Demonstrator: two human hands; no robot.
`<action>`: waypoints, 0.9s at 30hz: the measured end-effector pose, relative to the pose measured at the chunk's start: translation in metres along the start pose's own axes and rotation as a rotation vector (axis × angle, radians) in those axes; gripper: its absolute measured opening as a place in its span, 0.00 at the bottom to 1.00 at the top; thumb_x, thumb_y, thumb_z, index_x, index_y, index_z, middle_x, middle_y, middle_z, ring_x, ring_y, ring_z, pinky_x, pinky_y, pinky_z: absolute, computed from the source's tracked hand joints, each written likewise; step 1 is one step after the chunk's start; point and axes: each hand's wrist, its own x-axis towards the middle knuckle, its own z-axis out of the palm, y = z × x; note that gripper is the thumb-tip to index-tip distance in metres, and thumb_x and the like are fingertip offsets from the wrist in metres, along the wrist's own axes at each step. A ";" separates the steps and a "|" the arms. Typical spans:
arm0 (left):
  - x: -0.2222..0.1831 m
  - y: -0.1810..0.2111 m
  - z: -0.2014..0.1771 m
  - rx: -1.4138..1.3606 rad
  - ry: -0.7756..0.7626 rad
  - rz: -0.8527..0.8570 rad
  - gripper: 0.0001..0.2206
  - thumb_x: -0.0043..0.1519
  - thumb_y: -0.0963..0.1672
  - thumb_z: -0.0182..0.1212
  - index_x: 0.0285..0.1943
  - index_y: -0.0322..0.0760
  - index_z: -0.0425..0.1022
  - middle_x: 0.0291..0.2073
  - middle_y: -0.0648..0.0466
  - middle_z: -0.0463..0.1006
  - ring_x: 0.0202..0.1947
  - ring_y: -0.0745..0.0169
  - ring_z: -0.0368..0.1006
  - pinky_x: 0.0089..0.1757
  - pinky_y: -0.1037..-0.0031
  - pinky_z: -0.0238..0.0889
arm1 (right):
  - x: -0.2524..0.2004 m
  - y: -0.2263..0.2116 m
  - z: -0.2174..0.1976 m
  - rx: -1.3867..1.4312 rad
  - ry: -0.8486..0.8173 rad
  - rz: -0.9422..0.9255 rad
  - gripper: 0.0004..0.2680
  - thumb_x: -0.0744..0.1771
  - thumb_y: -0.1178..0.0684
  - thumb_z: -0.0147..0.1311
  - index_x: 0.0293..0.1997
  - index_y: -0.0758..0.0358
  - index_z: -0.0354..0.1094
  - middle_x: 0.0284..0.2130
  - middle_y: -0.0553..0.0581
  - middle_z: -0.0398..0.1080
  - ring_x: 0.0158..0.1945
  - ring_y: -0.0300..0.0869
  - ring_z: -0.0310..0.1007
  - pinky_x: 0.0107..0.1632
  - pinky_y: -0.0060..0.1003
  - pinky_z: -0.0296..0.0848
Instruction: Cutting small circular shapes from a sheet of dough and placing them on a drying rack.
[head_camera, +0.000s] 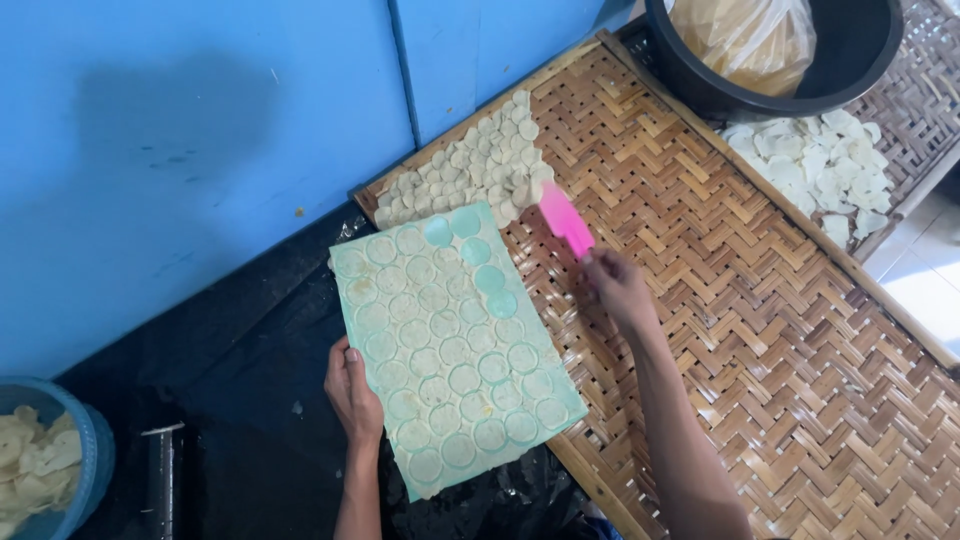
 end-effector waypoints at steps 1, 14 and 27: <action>0.001 0.001 0.001 -0.003 0.002 0.007 0.28 0.70 0.55 0.46 0.60 0.24 0.71 0.50 0.41 0.78 0.49 0.54 0.75 0.49 0.67 0.66 | 0.017 -0.001 0.000 0.001 0.001 -0.008 0.11 0.70 0.51 0.52 0.54 0.65 0.72 0.27 0.52 0.69 0.23 0.33 0.61 0.25 0.30 0.59; 0.001 -0.001 0.001 0.000 0.017 -0.032 0.27 0.70 0.55 0.46 0.59 0.25 0.72 0.48 0.41 0.79 0.47 0.54 0.76 0.48 0.67 0.67 | 0.129 -0.012 0.012 -0.105 0.182 -0.173 0.11 0.69 0.50 0.55 0.48 0.70 0.75 0.29 0.55 0.77 0.28 0.36 0.71 0.31 0.33 0.69; 0.002 -0.003 0.001 0.027 0.014 -0.012 0.28 0.70 0.55 0.45 0.59 0.24 0.72 0.49 0.40 0.78 0.48 0.53 0.75 0.49 0.67 0.66 | 0.085 -0.034 0.014 -0.852 0.523 -0.454 0.12 0.68 0.58 0.51 0.58 0.70 0.68 0.38 0.71 0.75 0.26 0.53 0.76 0.23 0.47 0.74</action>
